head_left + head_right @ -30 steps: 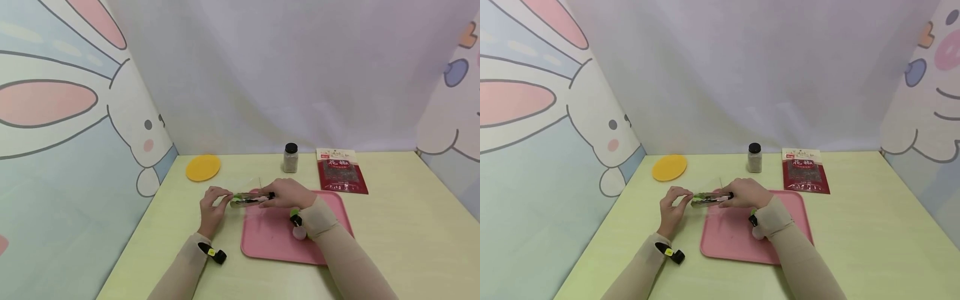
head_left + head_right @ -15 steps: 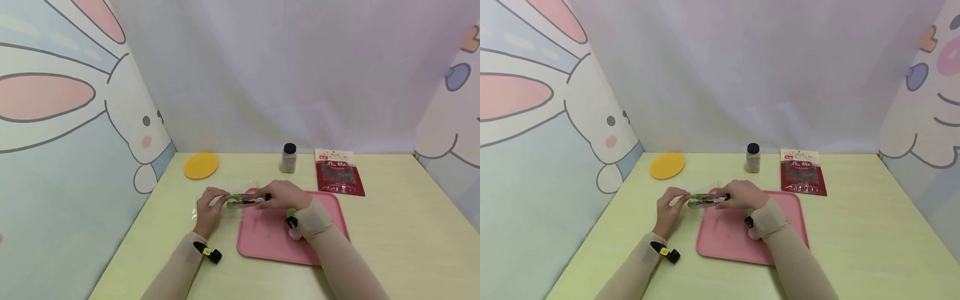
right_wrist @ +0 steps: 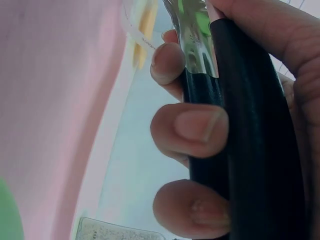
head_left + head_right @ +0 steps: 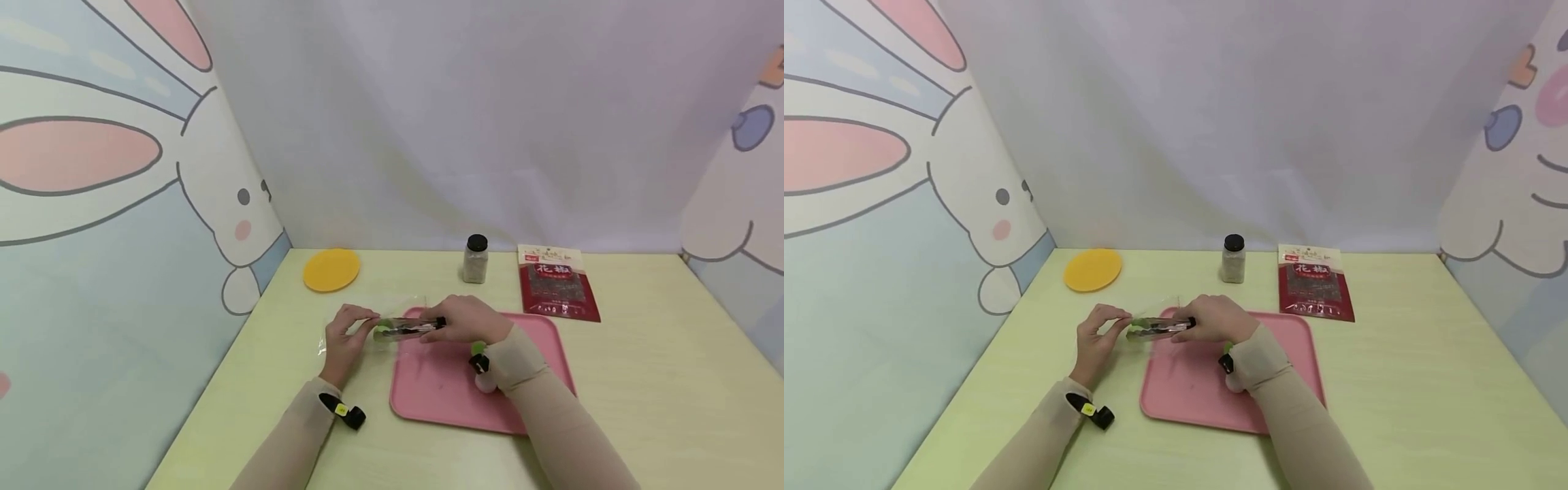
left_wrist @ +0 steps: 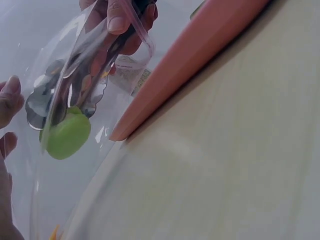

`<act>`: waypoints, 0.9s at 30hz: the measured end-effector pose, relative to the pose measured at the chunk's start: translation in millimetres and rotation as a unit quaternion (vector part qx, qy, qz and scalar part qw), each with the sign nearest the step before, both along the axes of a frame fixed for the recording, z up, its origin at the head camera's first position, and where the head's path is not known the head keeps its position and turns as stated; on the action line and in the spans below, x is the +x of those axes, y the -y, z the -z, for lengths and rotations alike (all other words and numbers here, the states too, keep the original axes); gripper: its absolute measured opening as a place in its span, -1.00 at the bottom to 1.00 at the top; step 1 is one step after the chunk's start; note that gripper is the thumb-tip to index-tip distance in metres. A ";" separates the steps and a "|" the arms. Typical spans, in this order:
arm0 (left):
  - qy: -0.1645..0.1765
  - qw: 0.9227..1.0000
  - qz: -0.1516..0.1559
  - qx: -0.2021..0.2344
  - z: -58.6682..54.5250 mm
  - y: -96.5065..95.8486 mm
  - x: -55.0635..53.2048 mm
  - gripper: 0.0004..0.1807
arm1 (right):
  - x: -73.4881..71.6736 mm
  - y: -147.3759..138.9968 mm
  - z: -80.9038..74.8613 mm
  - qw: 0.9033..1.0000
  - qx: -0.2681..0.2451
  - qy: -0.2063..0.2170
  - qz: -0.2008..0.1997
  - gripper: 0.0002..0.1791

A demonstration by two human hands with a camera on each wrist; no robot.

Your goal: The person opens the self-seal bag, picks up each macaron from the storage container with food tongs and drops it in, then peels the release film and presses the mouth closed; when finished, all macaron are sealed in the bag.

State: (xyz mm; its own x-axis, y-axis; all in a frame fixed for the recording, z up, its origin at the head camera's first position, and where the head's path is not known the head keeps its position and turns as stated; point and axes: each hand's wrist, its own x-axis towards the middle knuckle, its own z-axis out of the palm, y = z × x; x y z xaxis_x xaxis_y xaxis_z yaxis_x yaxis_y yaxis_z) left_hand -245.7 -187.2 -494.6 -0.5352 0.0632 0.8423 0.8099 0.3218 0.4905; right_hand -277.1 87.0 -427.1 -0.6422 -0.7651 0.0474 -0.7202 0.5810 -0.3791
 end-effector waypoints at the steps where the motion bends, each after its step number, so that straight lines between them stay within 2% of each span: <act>1: 0.000 1.000 0.000 0.000 -1.0 -0.2 -0.1 -0.75 | -0.2 0.3 -0.6 1.000 0.000 -0.003 0.002 -0.54; 8: 0.003 1.000 -0.003 -0.007 7.5 3.4 -5.3 -0.70 | -1.1 -0.4 -0.6 1.000 -0.007 -0.007 -0.002 -0.56; 14: 0.005 1.000 0.004 -0.016 14.8 5.0 -6.2 -0.74 | 2.2 1.0 0.9 1.000 0.001 -0.007 0.002 -0.56; 22: -0.005 1.000 0.006 -0.015 17.9 7.5 -2.4 -0.75 | 3.0 7.5 4.7 1.000 0.001 -0.001 -0.007 -0.56; 27: -0.015 1.000 0.016 -0.017 16.8 4.1 -6.1 -0.74 | 1.3 5.2 6.3 1.000 0.009 -0.007 0.004 -0.57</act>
State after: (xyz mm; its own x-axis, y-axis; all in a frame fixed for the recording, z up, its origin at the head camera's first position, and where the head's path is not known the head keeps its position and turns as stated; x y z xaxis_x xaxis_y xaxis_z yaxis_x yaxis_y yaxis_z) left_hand -251.8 -191.3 -511.4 -0.5068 0.1086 0.8552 0.8342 0.3121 0.4547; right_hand -275.8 81.8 -433.4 -0.6474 -0.7609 0.0440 -0.7212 0.5928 -0.3583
